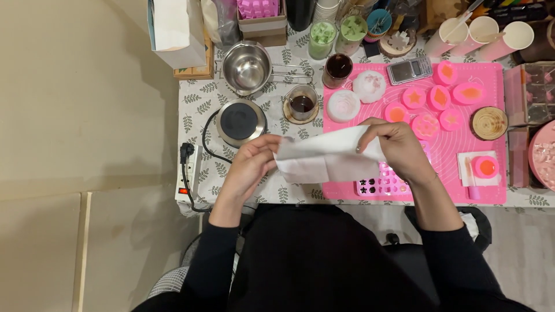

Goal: Clean glass containers and use a pipette to fill small molds with colored wax.

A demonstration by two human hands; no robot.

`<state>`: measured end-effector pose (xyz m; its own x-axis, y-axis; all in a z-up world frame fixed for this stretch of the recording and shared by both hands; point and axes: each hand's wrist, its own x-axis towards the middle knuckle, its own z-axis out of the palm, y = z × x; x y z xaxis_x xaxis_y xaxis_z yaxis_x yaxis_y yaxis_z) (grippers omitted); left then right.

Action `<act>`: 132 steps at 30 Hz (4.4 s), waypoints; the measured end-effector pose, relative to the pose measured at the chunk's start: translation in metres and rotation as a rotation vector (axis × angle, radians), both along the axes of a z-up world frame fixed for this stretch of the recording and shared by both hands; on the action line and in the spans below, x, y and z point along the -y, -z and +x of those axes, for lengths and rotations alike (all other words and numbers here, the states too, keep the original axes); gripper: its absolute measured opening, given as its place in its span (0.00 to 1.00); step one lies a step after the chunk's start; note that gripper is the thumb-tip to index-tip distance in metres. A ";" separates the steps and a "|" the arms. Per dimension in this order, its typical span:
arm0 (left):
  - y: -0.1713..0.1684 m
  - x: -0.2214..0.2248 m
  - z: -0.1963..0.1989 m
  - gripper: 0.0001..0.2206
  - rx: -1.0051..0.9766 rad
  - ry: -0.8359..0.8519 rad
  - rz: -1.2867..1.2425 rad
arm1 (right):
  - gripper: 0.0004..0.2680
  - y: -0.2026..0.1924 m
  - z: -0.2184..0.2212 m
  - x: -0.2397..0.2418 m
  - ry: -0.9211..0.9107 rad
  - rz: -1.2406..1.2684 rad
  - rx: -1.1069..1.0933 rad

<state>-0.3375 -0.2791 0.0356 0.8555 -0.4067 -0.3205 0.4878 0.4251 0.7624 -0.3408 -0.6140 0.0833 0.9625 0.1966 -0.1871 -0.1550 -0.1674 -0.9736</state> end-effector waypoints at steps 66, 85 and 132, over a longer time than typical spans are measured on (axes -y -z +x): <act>0.076 -0.012 -0.090 0.20 -0.077 -0.122 0.677 | 0.10 0.201 -0.058 -0.157 -0.350 -1.247 0.326; -0.002 0.031 -0.018 0.29 -0.233 0.180 -0.290 | 0.13 0.046 -0.041 -0.055 -0.059 -0.021 0.011; -0.056 0.103 -0.029 0.31 0.295 0.378 -0.302 | 0.24 -0.020 -0.094 0.024 -0.050 0.977 -0.572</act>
<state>-0.3663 -0.3825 0.0914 0.6683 -0.7386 0.0884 0.4333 0.4831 0.7609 -0.4347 -0.6380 0.1034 0.7718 0.5360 -0.3422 -0.6340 0.6072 -0.4789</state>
